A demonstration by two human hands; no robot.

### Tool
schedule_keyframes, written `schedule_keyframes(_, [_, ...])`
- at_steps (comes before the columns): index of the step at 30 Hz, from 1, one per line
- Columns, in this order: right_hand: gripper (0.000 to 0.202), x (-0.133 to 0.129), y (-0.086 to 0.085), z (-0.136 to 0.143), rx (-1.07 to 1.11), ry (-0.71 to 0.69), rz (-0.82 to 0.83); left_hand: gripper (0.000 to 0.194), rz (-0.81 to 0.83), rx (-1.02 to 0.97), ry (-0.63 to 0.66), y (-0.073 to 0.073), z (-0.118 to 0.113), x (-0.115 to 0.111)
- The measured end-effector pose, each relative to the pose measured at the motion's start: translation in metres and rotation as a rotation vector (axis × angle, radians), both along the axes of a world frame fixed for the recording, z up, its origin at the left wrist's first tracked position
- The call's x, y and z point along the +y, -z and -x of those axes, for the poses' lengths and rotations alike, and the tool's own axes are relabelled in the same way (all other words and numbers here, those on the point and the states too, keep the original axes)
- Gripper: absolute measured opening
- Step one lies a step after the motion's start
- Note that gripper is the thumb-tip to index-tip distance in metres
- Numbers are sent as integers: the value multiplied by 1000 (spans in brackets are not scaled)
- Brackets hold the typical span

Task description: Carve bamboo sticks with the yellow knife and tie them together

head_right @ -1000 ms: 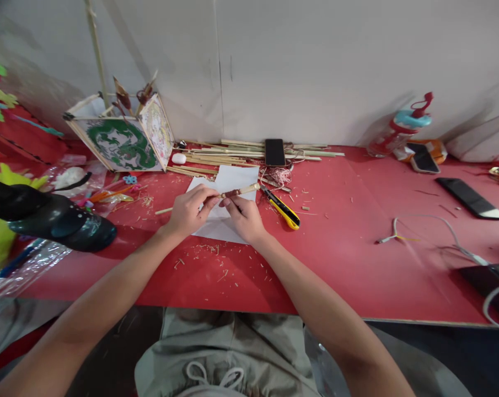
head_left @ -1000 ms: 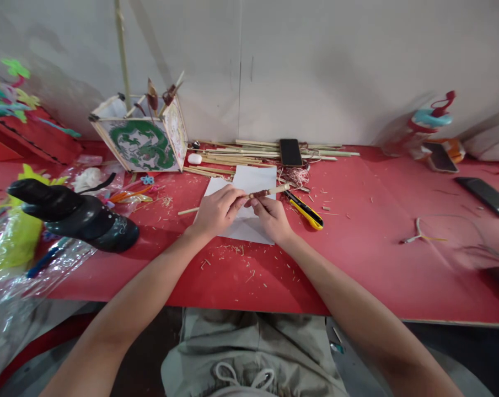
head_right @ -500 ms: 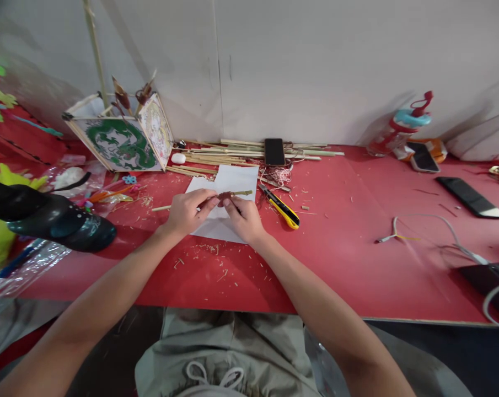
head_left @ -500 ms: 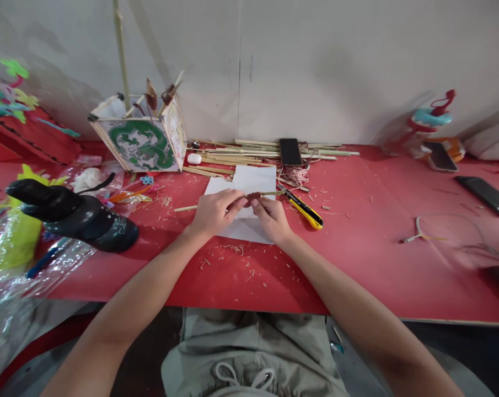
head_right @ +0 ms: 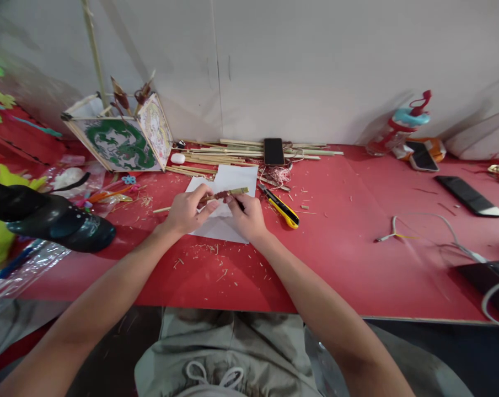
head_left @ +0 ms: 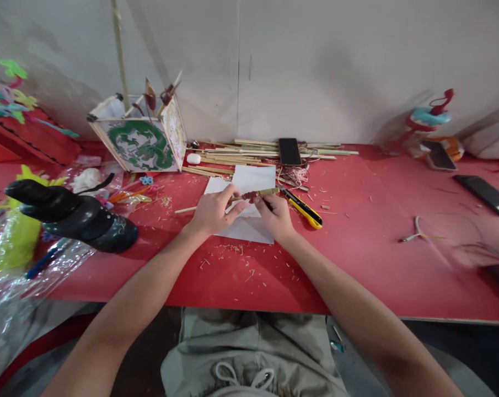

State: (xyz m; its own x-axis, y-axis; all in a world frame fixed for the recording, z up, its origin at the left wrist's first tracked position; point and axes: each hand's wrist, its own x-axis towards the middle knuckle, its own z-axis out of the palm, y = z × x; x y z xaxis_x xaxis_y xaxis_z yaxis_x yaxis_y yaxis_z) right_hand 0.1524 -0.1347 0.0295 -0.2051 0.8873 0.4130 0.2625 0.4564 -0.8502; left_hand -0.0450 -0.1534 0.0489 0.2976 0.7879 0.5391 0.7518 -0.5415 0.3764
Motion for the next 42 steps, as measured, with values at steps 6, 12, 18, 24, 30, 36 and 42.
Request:
schedule_keyframes(6, [36,1,-2,1,13,-47,-18,31,-70,32,27,0,-2,0])
schedule_keyframes(12, [43,1,2,0,1,21,-7,29,-149,31,-7,0,-1,0])
schedule_keyframes(18, [46,1,1,-1,-9,34,-2,33,-90,-3,-38,2,-1,1])
schedule_keyframes(24, [40,2,1,-2,20,62,-10,31,-129,24,-24,3,0,1])
schedule_keyframes(30, [31,4,-1,-3,89,51,-38,32,-110,53,-34,2,1,1])
schedule_keyframes(36, [31,4,-10,-2,229,4,55,29,-150,10,-20,0,2,0])
schedule_keyframes(42, [40,19,-13,-18,462,-227,517,29,-190,17,1,-7,8,4])
